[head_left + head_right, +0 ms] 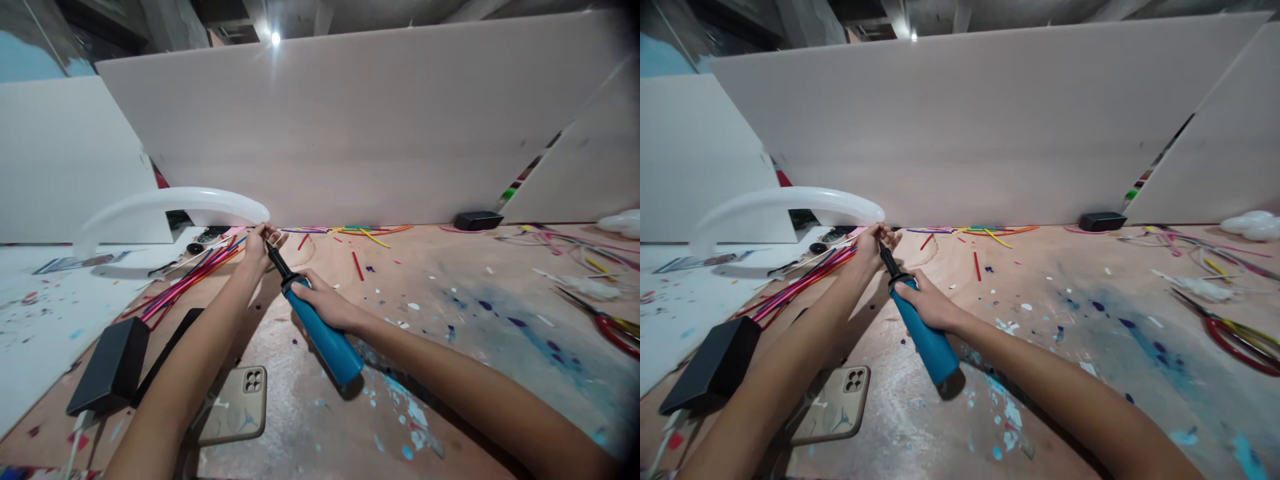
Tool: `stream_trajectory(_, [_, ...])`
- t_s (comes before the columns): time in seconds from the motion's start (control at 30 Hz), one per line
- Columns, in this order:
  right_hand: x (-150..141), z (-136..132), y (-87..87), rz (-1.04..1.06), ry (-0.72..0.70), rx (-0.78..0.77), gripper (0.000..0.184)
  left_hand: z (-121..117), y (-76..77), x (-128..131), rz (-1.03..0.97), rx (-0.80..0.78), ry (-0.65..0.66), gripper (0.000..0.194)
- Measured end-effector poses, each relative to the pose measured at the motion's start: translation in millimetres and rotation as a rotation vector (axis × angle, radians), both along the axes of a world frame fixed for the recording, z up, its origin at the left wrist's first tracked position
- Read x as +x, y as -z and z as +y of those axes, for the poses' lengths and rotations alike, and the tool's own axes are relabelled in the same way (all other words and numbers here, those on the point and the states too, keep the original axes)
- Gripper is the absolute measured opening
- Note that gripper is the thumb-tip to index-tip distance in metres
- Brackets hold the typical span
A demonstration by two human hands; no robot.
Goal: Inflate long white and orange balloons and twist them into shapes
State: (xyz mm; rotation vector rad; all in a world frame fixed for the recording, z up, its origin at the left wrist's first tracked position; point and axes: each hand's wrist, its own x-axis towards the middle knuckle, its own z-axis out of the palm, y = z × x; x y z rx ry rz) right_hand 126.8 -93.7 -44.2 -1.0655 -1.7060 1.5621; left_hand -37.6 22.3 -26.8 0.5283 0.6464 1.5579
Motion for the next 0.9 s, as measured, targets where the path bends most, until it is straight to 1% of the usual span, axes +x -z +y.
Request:
stream_trajectory(0.07, [12, -1, -2.8, -0.185, -0.026, 0.221, 0.041, 2, -1.0, -11, 0.047, 0.025, -0.033, 0.015])
stream_trajectory(0.1, [20, 1, -3.8, -0.309, -0.021, 0.335, 0.041, 2, -1.9, -14, 0.072, 0.036, -0.035, 0.014])
stream_trajectory(0.17, [35, 8, -4.3, -0.622, 0.023, 0.501, 0.044, 1, -4.0, -17, 0.119, 0.056, -0.022, 0.015])
stream_trajectory(0.23, [49, 17, -2.8, -0.931, 0.064, 0.576, 0.048, -1, -5.6, -15, 0.170, 0.071, 0.005, 0.017])
stream_trajectory(0.27, [54, 21, -2.1, -1.044, 0.070, 0.589, 0.050, -2, -5.9, -12, 0.202, 0.076, 0.024, 0.018])
stream_trajectory(0.3, [58, 26, -2.0, -1.113, 0.071, 0.599, 0.053, -3, -6.0, -8, 0.238, 0.079, 0.047, 0.018])
stream_trajectory(0.33, [60, 30, -3.2, -1.129, 0.074, 0.612, 0.056, -5, -5.8, -3, 0.280, 0.080, 0.077, 0.019])
stream_trajectory(0.37, [61, 34, -6.1, -1.084, 0.089, 0.630, 0.061, -6, -5.5, 2, 0.328, 0.079, 0.113, 0.019])
stream_trajectory(0.4, [60, 39, -10.8, -0.980, 0.123, 0.652, 0.067, -9, -5.3, 8, 0.379, 0.076, 0.153, 0.020])
stream_trajectory(0.47, [54, 49, -25.4, -0.639, 0.199, 0.678, 0.075, -16, -6.0, 19, 0.481, 0.073, 0.241, 0.025])
stream_trajectory(0.5, [51, 55, -34.3, -0.451, 0.210, 0.650, 0.073, -20, -7.1, 24, 0.526, 0.076, 0.282, 0.027])
stream_trajectory(0.53, [48, 61, -43.2, -0.288, 0.183, 0.617, 0.070, -26, -8.8, 29, 0.564, 0.083, 0.317, 0.028])
stream_trajectory(0.57, [45, 66, -51.4, -0.167, 0.125, 0.585, 0.064, -31, -10.9, 33, 0.597, 0.092, 0.346, 0.029])
stream_trajectory(0.63, [41, 76, -63.0, -0.019, 0.025, 0.530, 0.050, -41, -16.0, 40, 0.651, 0.106, 0.394, 0.030])
stream_trajectory(0.67, [40, 80, -65.8, 0.038, -0.007, 0.499, 0.044, -45, -18.6, 43, 0.674, 0.109, 0.414, 0.030])
stream_trajectory(0.73, [37, 85, -65.7, 0.165, -0.017, 0.426, 0.039, -51, -23.4, 45, 0.704, 0.106, 0.448, 0.031])
stream_trajectory(0.83, [32, 88, -57.8, 0.338, 0.045, 0.347, 0.042, -54, -27.9, 47, 0.706, 0.096, 0.480, 0.030])
stream_trajectory(0.9, [28, 89, -52.2, 0.399, 0.114, 0.336, 0.046, -55, -28.7, 48, 0.683, 0.089, 0.497, 0.029])
